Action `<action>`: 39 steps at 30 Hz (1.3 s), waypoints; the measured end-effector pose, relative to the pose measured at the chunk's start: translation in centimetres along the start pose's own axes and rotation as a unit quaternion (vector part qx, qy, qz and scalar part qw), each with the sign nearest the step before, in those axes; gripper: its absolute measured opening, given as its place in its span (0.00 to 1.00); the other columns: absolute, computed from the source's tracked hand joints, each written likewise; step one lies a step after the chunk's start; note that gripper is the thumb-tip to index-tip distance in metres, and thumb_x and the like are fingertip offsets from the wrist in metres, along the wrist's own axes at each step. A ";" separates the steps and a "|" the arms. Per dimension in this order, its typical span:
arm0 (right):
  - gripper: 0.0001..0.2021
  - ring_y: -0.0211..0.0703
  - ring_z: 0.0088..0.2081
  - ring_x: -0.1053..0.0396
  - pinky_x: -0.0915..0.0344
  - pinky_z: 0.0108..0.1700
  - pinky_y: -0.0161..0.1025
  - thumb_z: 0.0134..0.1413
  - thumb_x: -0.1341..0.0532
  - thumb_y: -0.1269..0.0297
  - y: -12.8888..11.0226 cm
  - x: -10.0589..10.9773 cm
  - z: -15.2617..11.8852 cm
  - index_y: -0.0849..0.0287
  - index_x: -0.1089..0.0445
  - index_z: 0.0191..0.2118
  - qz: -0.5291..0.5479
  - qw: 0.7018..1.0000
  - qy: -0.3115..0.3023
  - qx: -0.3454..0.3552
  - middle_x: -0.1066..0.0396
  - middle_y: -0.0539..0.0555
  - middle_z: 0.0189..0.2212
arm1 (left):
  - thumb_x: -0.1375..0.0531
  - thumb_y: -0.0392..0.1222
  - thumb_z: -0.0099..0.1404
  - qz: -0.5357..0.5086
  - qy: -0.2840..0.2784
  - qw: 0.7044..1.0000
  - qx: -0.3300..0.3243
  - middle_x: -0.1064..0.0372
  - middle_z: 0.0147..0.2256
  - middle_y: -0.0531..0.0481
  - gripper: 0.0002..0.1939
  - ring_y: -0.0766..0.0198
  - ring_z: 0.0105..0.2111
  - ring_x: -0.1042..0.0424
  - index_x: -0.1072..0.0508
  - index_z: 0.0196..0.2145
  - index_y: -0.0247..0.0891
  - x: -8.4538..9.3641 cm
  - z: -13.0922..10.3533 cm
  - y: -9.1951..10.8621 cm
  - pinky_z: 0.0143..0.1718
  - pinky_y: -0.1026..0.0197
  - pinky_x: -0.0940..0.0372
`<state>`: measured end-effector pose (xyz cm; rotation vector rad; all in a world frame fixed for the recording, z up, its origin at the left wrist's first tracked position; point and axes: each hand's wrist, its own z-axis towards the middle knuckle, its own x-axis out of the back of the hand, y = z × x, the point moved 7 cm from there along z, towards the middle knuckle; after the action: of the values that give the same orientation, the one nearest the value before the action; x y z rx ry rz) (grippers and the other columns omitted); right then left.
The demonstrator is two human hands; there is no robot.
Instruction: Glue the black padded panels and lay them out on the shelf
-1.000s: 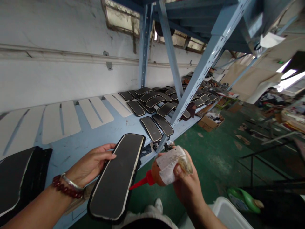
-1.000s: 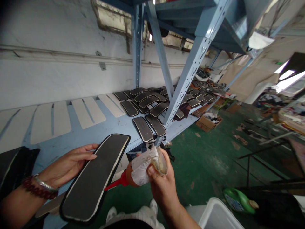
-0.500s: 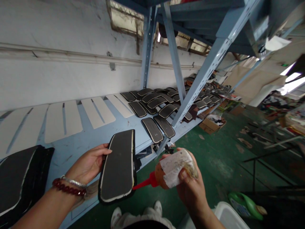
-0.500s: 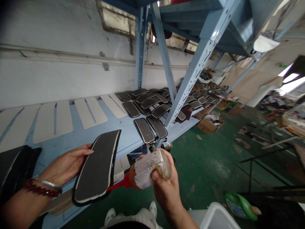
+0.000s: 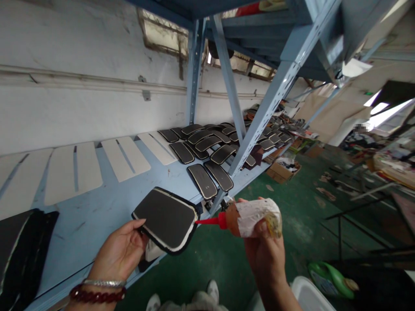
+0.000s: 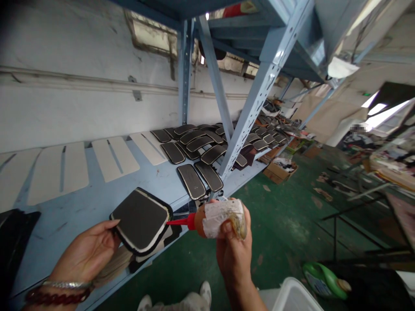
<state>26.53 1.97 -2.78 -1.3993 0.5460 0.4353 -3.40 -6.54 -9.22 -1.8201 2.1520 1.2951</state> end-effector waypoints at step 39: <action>0.18 0.53 0.41 0.25 0.27 0.41 0.49 0.47 0.29 0.54 14.5 -5.9 -8.1 0.55 0.25 0.44 0.234 0.887 -0.109 -0.383 0.22 0.56 0.36 | 0.37 0.42 0.61 0.089 -0.141 0.972 0.164 0.18 0.41 0.39 0.23 0.38 0.43 0.21 0.26 0.54 0.38 -2.7 1.4 -9.7 0.42 0.46 0.25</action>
<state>12.41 -4.00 -11.51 -1.9310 0.5464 1.2907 4.81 -3.13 -14.12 -1.2652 2.2431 1.0655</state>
